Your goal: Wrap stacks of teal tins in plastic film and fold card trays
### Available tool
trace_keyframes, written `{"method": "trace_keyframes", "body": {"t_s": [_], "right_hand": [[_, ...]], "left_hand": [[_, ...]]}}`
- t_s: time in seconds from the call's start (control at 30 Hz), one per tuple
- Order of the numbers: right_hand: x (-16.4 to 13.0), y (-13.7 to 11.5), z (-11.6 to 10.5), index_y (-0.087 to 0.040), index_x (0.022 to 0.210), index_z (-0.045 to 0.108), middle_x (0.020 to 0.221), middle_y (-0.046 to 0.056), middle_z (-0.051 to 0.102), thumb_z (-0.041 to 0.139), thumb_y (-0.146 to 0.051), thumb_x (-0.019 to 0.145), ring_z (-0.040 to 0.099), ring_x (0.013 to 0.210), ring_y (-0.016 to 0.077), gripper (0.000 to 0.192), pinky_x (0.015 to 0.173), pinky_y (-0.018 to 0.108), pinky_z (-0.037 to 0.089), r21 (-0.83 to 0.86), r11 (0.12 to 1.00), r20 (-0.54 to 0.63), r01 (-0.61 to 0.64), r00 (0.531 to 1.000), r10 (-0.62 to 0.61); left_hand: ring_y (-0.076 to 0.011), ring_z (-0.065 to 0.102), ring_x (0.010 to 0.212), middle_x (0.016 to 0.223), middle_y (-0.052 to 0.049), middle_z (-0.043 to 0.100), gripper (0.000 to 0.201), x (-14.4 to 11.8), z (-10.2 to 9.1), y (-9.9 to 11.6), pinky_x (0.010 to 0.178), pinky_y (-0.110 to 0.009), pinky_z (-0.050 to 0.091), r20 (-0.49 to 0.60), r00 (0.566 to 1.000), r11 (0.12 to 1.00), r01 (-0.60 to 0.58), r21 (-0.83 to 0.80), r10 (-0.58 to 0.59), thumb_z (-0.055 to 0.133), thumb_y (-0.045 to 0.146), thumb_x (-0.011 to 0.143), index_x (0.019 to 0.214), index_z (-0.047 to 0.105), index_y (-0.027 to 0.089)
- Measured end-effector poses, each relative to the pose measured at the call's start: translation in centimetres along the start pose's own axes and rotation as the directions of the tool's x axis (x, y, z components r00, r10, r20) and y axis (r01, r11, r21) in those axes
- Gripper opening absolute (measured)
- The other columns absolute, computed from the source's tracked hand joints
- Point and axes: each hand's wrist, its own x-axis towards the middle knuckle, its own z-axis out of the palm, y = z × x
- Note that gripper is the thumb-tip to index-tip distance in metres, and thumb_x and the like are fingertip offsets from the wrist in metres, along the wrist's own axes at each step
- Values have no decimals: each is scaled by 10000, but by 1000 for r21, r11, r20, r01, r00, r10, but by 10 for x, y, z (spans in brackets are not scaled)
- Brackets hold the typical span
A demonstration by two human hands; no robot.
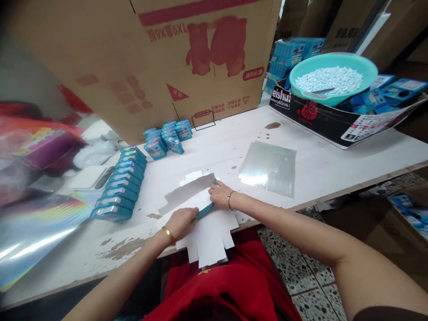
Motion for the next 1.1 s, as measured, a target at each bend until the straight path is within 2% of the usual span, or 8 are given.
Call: {"method": "trace_keyframes", "body": {"t_s": [0.13,0.3,0.43,0.53,0.63,0.73,1.0,1.1], "right_hand": [[-25,23,7,-133,990,661,1212,137,566,480,-145,863,378,1250,269,221,1089,473,201,-110,990,-307,92,944,-122],[-69,4,24,-122,1319,440,1321,157,474,446,-140,858,425,1188,279,461,965,460,387,152,980,-563,-131,803,195],[-88,-42,49,-149,1376,365,1351,162,444,416,-147,874,479,1116,260,504,882,415,447,248,966,-542,-76,815,204],[-84,-68,61,-206,1383,364,1397,146,405,429,-184,905,518,999,239,483,810,387,451,184,982,-488,-32,864,120],[-71,-71,66,-199,1213,530,1286,152,494,495,-365,914,514,894,222,344,752,358,429,125,992,-473,28,881,34],[-62,-58,69,-163,944,607,1038,130,579,472,-452,911,487,813,205,321,701,320,396,101,989,-466,105,884,-46],[-69,-46,58,-184,1030,595,1159,122,524,437,-523,906,436,827,194,395,728,321,364,62,964,-422,258,882,-209],[-70,-47,58,-189,897,613,1045,93,569,400,-440,944,412,772,180,333,676,306,337,52,964,-418,261,882,-216]], "left_hand": [[-254,636,837,874,-116,667,167,19,13,42,685,-325,452,-36,994,987,97,-124,-103,470,126,772,898,572,164],[-185,622,772,849,-67,662,190,40,13,54,656,-269,472,-55,991,948,96,-304,-118,540,333,820,881,583,158],[-180,610,818,905,-79,652,234,20,-7,33,756,-307,492,-213,977,958,-64,-278,4,443,306,901,937,613,148],[-237,536,1115,1136,-107,609,308,-3,-26,4,996,-445,394,-333,921,978,-207,25,203,385,96,883,1078,609,178],[-304,282,1365,1344,-73,504,381,-17,-33,-28,1119,-603,111,-254,897,916,-292,275,362,421,32,843,1116,611,218],[-302,146,1417,1434,-26,420,400,-24,-27,-44,1119,-630,19,-139,882,860,-388,332,451,443,34,839,1146,595,241],[-335,206,1394,1466,-57,364,588,-32,4,-10,1125,-603,78,58,799,775,-596,212,599,586,135,773,1316,458,321],[-371,270,1354,1475,-98,339,671,-33,12,-6,1108,-627,107,48,790,773,-610,173,612,616,132,725,1346,432,308]]}}
